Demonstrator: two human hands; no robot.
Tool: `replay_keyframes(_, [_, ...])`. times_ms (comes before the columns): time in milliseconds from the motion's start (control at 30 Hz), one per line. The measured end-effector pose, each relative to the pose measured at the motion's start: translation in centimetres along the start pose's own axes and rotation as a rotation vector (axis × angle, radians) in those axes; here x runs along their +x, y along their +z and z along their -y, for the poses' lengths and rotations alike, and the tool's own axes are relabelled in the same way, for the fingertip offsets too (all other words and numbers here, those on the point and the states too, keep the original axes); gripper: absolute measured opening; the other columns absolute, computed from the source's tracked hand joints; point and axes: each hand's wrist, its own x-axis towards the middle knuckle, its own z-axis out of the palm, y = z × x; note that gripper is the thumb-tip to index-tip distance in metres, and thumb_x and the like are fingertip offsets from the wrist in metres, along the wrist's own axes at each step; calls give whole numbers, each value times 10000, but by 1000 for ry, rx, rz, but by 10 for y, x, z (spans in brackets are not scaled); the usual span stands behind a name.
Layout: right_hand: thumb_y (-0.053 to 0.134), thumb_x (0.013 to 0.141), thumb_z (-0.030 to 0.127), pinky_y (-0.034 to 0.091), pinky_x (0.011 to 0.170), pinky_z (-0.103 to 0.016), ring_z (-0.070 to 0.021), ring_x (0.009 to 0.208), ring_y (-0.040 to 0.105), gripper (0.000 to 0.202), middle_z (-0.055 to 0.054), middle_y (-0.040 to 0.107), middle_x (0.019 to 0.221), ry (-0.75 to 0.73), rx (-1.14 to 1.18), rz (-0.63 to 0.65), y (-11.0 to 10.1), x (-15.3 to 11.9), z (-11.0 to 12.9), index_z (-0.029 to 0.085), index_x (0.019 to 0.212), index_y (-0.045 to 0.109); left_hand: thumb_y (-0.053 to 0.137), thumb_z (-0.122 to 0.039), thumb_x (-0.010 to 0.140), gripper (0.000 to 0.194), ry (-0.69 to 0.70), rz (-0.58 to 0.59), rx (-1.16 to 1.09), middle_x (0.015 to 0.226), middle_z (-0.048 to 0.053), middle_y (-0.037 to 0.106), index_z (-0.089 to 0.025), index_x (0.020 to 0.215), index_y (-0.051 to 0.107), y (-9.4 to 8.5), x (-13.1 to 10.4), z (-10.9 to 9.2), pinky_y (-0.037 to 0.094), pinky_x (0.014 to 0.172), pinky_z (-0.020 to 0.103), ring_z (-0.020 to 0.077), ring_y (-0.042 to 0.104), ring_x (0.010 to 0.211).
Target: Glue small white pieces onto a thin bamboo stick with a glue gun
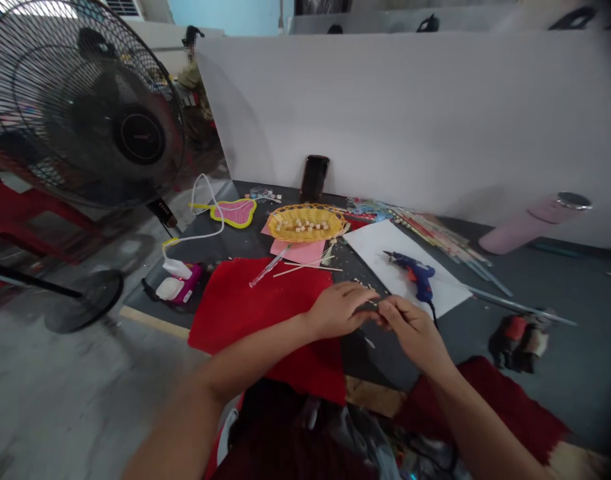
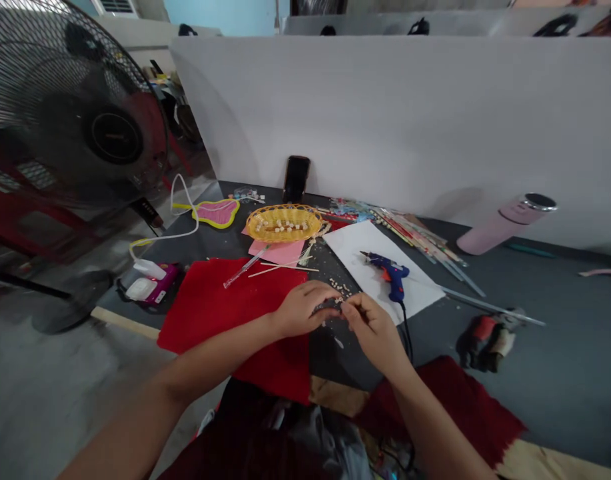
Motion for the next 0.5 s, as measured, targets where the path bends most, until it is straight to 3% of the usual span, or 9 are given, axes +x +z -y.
replay_keyframes(100, [449, 872, 390, 401, 561, -257, -132, 564, 511, 232, 4, 533, 618, -19, -29, -15, -9, -1, -1, 200, 750, 498, 435, -342, 871, 224, -73, -152, -29, 858, 68, 671, -186, 875, 596, -8, 1, 3, 489, 773, 307, 178, 616, 851])
replay_keyframes(233, [465, 860, 395, 419, 547, -256, -138, 567, 543, 225, -13, 570, 625, 2, -8, -102, -25, -6, 2, 197, 766, 517, 417, -274, 865, 199, -296, -461, -128, 759, 39, 649, -191, 789, 581, -22, 2, 13, 486, 659, 276, 147, 602, 711])
replay_keyframes(333, [465, 866, 403, 438, 565, -255, -125, 572, 546, 219, -18, 585, 687, 6, 57, -197, -43, -9, -1, 196, 816, 515, 493, -233, 801, 109, -443, -630, -220, 719, 25, 619, -175, 760, 576, -25, 1, 27, 467, 625, 260, 138, 572, 665])
replay_keyframes(500, [428, 883, 439, 479, 595, -283, -117, 573, 551, 240, -26, 597, 769, -8, 208, -451, -80, -25, -19, 208, 927, 477, 541, -229, 757, 110, -596, -652, -367, 729, 10, 576, -158, 831, 579, -13, -3, 52, 435, 598, 230, 108, 517, 623])
